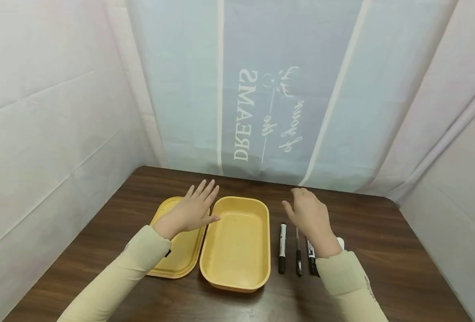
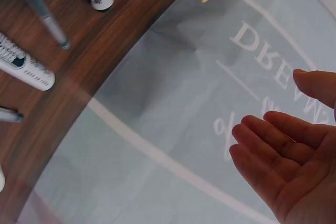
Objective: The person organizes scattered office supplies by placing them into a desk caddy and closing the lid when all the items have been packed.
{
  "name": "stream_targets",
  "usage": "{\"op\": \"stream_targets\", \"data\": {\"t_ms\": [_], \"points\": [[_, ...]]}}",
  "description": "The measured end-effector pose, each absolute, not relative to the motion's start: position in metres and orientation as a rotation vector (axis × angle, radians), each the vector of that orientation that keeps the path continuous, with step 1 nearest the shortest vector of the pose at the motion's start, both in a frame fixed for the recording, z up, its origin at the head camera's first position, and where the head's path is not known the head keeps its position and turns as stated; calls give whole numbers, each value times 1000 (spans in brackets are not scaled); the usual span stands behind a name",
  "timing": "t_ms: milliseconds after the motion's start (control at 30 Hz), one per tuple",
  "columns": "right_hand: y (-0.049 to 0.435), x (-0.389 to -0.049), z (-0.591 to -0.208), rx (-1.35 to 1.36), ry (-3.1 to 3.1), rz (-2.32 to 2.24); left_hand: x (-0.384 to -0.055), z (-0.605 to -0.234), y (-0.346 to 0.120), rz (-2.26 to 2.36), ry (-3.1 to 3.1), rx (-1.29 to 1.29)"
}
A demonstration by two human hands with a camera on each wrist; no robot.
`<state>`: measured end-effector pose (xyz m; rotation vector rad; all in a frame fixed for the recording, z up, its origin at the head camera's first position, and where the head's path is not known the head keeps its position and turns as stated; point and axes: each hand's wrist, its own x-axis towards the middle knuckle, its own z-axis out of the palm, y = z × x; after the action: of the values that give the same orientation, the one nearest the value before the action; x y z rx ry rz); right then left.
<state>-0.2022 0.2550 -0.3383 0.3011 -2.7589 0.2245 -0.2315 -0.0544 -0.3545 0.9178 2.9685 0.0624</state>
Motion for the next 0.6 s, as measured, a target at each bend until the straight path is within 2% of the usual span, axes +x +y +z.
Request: {"op": "stream_targets", "data": {"t_ms": [600], "points": [[331,-187,-347,160,-2822,290,-212,-409,-66,158,2969,958]]}}
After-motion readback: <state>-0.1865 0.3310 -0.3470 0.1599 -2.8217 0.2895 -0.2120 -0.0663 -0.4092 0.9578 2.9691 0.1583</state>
